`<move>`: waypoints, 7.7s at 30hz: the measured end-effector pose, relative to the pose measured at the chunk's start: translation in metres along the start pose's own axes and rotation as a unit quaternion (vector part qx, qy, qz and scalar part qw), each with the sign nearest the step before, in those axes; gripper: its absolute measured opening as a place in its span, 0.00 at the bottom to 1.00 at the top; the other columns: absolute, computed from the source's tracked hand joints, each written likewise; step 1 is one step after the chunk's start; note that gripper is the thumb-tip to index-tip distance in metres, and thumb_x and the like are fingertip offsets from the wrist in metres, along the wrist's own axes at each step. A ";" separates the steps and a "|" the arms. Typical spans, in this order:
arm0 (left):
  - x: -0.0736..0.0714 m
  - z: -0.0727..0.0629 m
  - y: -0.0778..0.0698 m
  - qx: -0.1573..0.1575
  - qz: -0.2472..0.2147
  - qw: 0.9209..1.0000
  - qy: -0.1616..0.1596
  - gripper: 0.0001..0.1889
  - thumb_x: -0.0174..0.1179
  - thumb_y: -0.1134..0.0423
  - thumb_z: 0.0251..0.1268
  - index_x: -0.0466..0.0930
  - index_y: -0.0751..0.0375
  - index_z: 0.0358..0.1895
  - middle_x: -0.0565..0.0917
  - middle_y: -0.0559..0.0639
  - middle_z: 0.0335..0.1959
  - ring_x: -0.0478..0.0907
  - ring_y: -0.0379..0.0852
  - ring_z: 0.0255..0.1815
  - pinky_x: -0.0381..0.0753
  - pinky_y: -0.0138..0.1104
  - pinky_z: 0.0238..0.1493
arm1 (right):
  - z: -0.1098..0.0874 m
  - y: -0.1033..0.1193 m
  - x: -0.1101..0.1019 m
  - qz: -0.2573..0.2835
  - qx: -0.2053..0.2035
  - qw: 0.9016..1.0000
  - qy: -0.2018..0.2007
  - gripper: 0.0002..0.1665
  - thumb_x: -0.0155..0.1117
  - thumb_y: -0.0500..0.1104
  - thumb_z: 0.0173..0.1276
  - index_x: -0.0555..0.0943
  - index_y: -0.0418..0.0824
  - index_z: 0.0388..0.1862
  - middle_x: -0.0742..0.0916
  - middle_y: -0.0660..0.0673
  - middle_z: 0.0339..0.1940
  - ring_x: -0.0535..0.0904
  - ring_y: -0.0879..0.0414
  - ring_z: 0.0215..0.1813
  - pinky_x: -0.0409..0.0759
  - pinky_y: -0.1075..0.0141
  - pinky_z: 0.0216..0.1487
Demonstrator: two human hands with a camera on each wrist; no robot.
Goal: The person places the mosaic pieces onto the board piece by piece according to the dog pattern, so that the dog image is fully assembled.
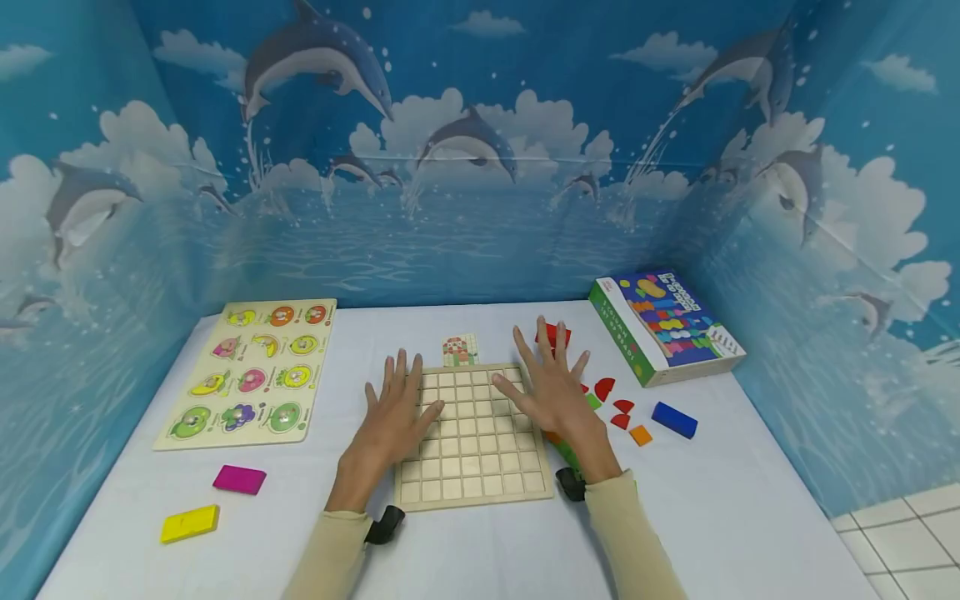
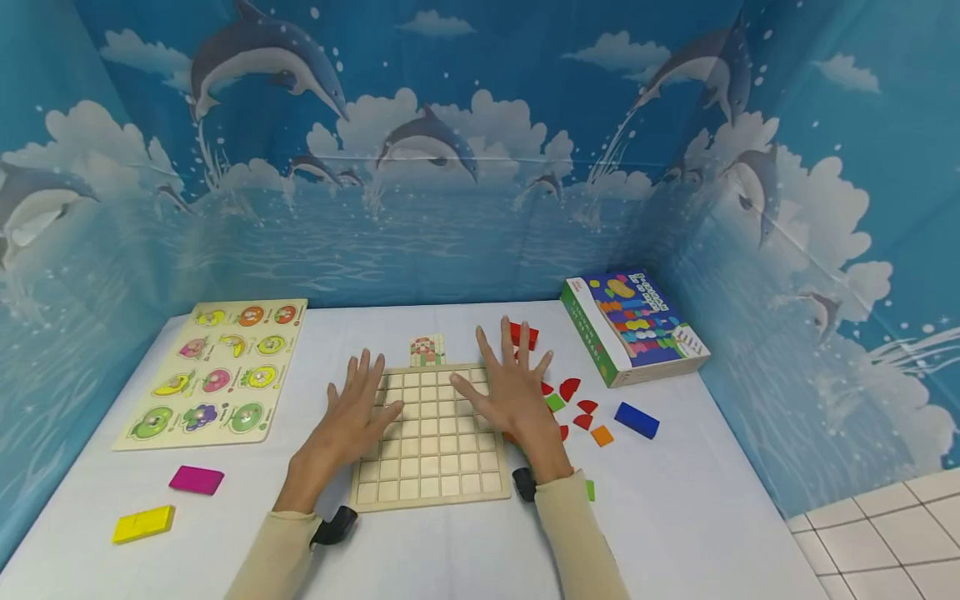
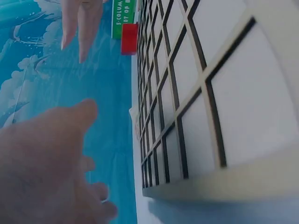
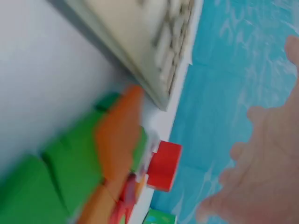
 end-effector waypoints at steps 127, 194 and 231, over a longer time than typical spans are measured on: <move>-0.002 -0.046 0.060 0.021 -0.162 0.980 0.114 0.62 0.83 0.58 0.58 0.46 0.60 0.89 0.40 0.56 0.91 0.31 0.58 0.91 0.30 0.56 0.90 | -0.003 -0.101 -0.035 0.152 0.036 0.987 0.035 0.14 0.80 0.38 0.68 0.93 0.37 0.51 0.90 0.47 0.38 0.80 0.50 0.40 0.80 0.70 0.37; 0.000 -0.045 0.059 0.046 -0.182 0.976 0.109 0.62 0.82 0.56 0.58 0.47 0.64 0.88 0.42 0.58 0.91 0.31 0.59 0.91 0.26 0.55 0.89 | 0.074 0.043 0.051 0.262 -0.073 0.961 0.049 0.05 0.73 0.32 0.73 0.94 0.33 0.38 0.93 0.40 0.35 0.86 0.57 0.31 0.85 0.68 0.32; 0.001 -0.046 0.058 0.038 -0.178 0.977 0.108 0.62 0.83 0.57 0.57 0.48 0.63 0.88 0.43 0.58 0.91 0.33 0.59 0.91 0.28 0.56 0.90 | 0.016 -0.057 -0.018 0.210 -0.042 0.976 0.045 0.09 0.78 0.34 0.69 0.92 0.34 0.47 0.90 0.46 0.35 0.83 0.52 0.38 0.86 0.68 0.40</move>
Point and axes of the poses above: each hand's wrist, its own z-axis towards the middle knuckle, its own x-axis out of the palm, y = z × x, the point moved 3 cm from there along z, towards the middle knuckle
